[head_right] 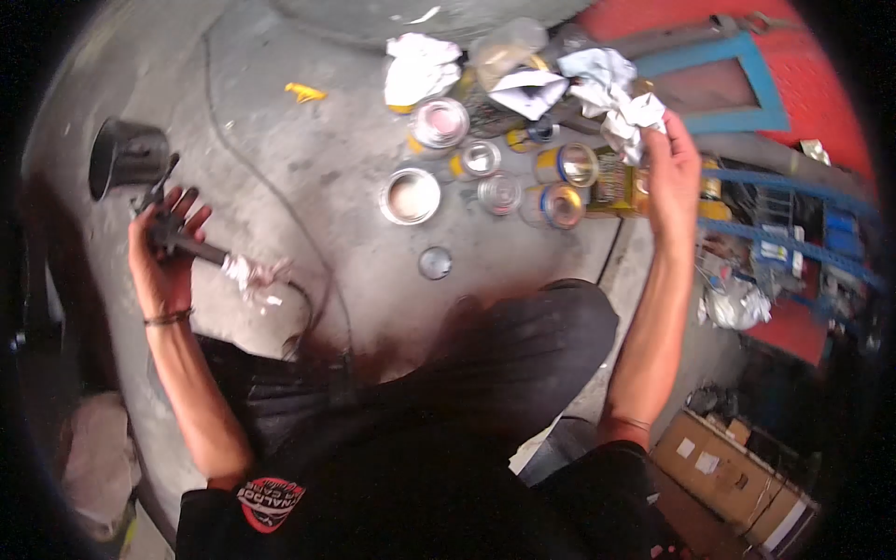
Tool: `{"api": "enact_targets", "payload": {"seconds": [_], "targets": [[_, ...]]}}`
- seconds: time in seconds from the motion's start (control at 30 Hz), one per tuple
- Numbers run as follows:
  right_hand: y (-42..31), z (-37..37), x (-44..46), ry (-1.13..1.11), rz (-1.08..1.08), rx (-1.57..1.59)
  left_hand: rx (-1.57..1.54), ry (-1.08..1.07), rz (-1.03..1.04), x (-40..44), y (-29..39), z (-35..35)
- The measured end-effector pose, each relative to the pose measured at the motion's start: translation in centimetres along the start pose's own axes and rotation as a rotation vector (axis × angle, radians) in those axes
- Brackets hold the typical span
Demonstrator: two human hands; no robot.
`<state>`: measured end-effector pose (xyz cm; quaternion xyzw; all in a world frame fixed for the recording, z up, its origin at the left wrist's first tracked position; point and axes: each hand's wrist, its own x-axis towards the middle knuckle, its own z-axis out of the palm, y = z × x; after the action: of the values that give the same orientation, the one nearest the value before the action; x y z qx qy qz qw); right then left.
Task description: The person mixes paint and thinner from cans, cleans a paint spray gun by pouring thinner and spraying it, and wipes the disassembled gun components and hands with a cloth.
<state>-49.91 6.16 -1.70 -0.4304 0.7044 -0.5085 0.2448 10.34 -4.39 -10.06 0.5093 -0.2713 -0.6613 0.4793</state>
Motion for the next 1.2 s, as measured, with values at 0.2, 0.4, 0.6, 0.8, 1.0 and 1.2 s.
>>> {"api": "enact_targets", "payload": {"seconds": [0.2,0.4,0.6,0.8,1.0,1.2], "targets": [[11.5,-7.0,-1.1,0.344,0.163,-0.043,-0.003,-0.024,-0.071,-1.5,-1.6,3.4],[15.8,-1.5,-7.0,0.227,-0.277,-0.821,0.031,-0.067,-0.125,-3.9,-3.5,7.4],[16.5,1.0,-12.4,-0.254,0.109,-1.266,0.109,-0.120,-0.214,-7.5,-6.4,11.2],[10.4,1.9,-11.2,-0.282,0.182,-1.184,0.268,-0.271,-0.329,-9.2,-11.6,16.7],[8.4,5.2,-12.5,-0.683,0.102,-0.130,0.473,-0.415,-0.276,-9.3,-17.3,24.2],[10.9,7.9,-12.7,-0.686,0.008,-0.287,0.332,-0.452,-0.194,-9.4,-21.3,30.5]]}}
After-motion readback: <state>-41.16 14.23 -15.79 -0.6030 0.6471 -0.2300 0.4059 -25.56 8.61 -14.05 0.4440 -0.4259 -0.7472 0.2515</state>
